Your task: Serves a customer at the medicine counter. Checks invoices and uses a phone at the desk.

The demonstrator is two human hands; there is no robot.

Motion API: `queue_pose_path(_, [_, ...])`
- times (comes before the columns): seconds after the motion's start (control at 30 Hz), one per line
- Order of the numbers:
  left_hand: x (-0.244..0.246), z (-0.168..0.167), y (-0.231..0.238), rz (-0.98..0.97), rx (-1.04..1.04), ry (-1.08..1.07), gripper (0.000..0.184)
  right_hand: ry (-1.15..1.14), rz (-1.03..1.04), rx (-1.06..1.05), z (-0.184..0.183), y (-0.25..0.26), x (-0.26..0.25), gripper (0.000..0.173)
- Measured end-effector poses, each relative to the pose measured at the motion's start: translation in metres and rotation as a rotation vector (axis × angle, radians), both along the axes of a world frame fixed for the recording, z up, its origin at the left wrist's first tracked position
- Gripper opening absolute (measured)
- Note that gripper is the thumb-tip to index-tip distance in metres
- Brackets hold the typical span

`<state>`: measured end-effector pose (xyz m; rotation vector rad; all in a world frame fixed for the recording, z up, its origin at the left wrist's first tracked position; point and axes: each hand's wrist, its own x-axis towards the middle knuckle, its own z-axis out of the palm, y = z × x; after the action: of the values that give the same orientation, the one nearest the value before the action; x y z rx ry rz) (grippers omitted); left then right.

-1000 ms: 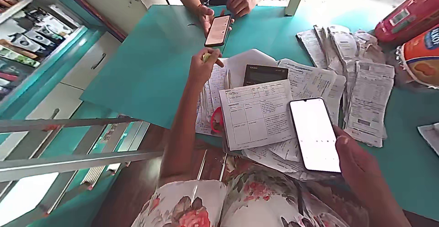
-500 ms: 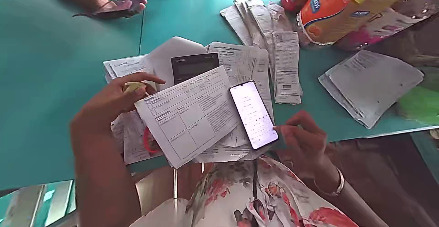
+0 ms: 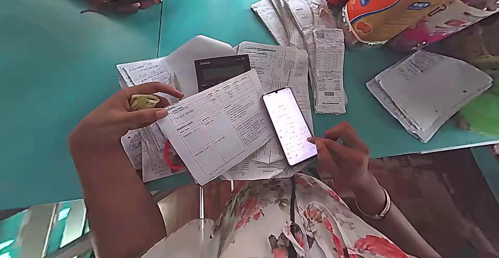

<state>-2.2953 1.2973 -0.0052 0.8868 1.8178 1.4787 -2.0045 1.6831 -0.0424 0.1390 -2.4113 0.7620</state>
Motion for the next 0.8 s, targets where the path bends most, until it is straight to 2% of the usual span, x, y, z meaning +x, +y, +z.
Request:
queue_pose_path(0.17, [0.004, 0.006, 0.003, 0.035, -0.054, -0.016, 0.033, -0.021, -0.013, 0.036, -0.001, -0.001, -0.002, 0.022])
queue_pose_path(0.5, [0.003, 0.009, 0.008, -0.083, 0.024, -0.048, 0.028, 0.005, 0.03, -0.022, 0.0, -0.01, -0.001, 0.026])
queue_pose_path(0.8, [0.004, 0.01, 0.01, -0.065, -0.003, -0.042, 0.029, 0.001, 0.044, 0.001, 0.004, -0.013, -0.002, 0.032])
